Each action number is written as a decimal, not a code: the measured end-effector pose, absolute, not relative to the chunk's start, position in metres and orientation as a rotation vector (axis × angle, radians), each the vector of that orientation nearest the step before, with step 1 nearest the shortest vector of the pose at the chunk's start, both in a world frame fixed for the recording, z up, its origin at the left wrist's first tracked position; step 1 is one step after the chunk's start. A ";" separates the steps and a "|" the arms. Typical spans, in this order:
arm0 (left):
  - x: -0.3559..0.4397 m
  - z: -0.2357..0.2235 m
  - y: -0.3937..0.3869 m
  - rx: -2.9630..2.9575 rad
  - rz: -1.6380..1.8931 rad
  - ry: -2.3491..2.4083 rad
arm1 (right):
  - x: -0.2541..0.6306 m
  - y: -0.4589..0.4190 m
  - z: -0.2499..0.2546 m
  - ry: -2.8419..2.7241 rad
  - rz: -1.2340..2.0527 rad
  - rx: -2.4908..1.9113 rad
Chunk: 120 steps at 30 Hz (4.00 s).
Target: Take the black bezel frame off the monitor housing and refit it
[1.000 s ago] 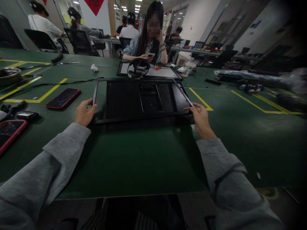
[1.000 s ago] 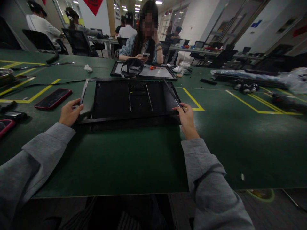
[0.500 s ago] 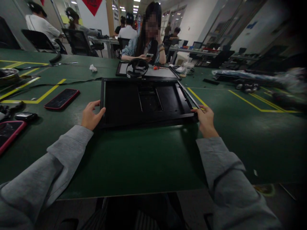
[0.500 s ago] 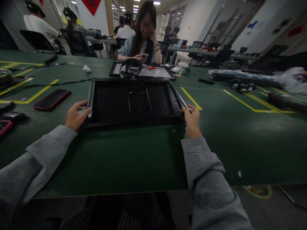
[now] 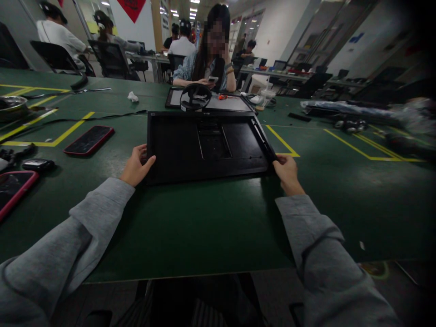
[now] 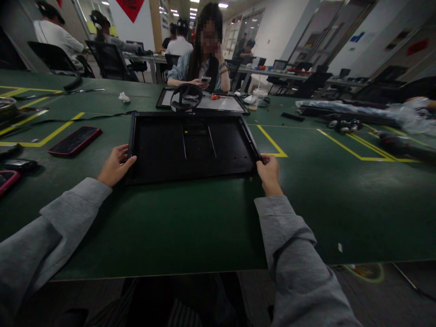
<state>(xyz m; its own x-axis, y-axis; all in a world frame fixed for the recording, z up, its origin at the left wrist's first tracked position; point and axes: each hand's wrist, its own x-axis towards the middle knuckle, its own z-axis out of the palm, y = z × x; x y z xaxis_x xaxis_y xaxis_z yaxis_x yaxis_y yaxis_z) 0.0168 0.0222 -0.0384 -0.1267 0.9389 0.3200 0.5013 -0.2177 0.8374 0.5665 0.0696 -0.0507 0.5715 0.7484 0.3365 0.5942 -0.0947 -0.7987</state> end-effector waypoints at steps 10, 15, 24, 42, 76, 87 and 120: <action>0.007 -0.044 0.037 1.567 1.414 1.451 | 0.563 0.064 -0.046 -1.197 0.137 -1.871; -0.001 -0.040 0.042 1.451 1.419 1.540 | 0.555 0.059 -0.042 -1.252 0.073 -1.859; -0.003 -0.037 0.038 1.447 1.471 1.559 | 0.540 0.053 -0.038 -1.439 -0.060 -1.807; -0.019 -0.037 0.038 1.766 1.250 1.980 | 0.536 0.067 -0.048 -1.562 0.010 -1.638; -0.013 -0.030 0.032 1.898 1.298 1.922 | 0.544 0.073 -0.053 -1.594 0.035 -1.617; -0.013 -0.029 0.031 1.875 1.249 1.977 | 0.544 0.073 -0.054 -1.577 0.059 -1.689; -0.028 -0.016 0.038 1.298 1.361 1.649 | 0.547 0.072 -0.052 -1.540 0.088 -1.689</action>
<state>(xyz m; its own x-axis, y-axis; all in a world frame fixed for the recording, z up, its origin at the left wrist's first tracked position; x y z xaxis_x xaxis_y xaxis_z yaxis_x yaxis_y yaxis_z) -0.0283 0.0384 -0.0158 -0.3171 0.9414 0.1150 0.2912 -0.0187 0.9565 0.5469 0.0721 -0.0518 0.2465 0.8528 0.4603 0.7947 0.0940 -0.5997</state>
